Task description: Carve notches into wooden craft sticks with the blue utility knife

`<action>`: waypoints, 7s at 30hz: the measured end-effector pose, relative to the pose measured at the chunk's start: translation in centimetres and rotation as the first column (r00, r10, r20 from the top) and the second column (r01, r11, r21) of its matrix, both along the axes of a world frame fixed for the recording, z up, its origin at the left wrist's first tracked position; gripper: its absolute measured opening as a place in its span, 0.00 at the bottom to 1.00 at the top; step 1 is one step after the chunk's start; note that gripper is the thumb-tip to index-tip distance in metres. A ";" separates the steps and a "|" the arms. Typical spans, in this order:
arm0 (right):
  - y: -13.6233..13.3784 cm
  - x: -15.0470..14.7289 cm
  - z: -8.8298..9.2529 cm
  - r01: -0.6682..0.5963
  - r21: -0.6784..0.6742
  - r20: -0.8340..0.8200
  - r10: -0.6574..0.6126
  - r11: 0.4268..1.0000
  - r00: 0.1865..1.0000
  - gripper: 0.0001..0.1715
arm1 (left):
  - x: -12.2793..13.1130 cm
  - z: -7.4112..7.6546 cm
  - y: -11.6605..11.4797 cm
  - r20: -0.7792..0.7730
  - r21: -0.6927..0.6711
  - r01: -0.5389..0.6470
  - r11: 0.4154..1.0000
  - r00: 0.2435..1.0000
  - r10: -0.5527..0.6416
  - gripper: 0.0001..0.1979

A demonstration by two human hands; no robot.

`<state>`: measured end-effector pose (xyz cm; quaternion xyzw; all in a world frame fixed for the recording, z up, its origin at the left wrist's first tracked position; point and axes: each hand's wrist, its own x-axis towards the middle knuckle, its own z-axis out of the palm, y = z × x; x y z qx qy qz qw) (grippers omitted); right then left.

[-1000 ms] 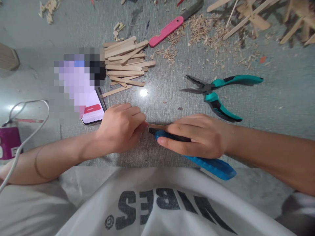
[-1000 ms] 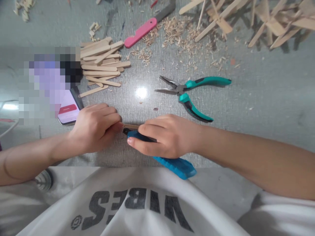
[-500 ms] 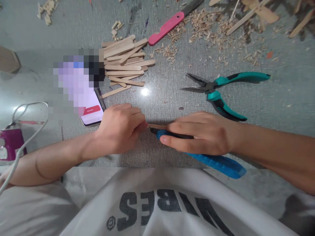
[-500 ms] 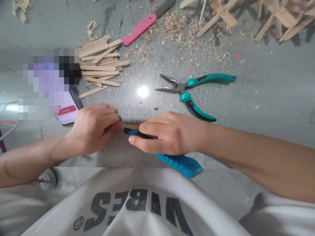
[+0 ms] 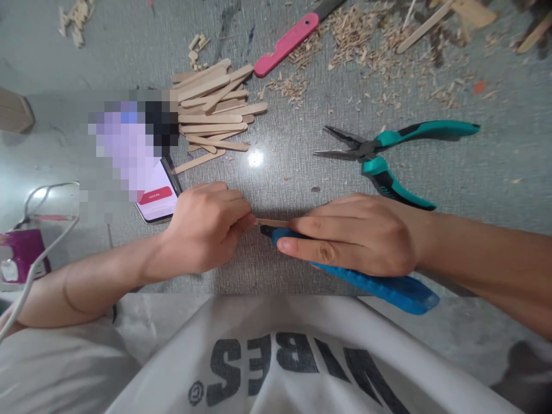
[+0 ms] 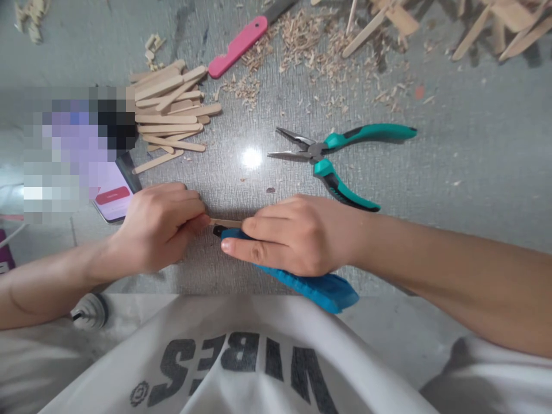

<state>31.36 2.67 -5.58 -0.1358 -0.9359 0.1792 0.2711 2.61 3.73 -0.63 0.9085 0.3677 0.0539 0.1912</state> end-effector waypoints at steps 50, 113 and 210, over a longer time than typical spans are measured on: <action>0.7 0.9 4.2 0.185 -0.110 -0.104 -0.196 0.977 0.975 0.13 | -0.5 -0.4 -0.1 0.036 -0.043 -0.022 0.999 0.999 0.024 0.15; -0.4 -1.9 2.3 0.438 -0.378 -0.250 -0.545 0.816 0.800 0.18 | -0.4 -2.4 -2.8 0.348 0.101 -0.067 0.993 0.937 0.028 0.03; 0.4 -1.8 2.0 -0.080 -0.110 -0.029 0.077 0.991 0.997 0.08 | -0.8 -2.5 -1.7 0.031 0.084 0.085 0.993 0.996 -0.088 0.32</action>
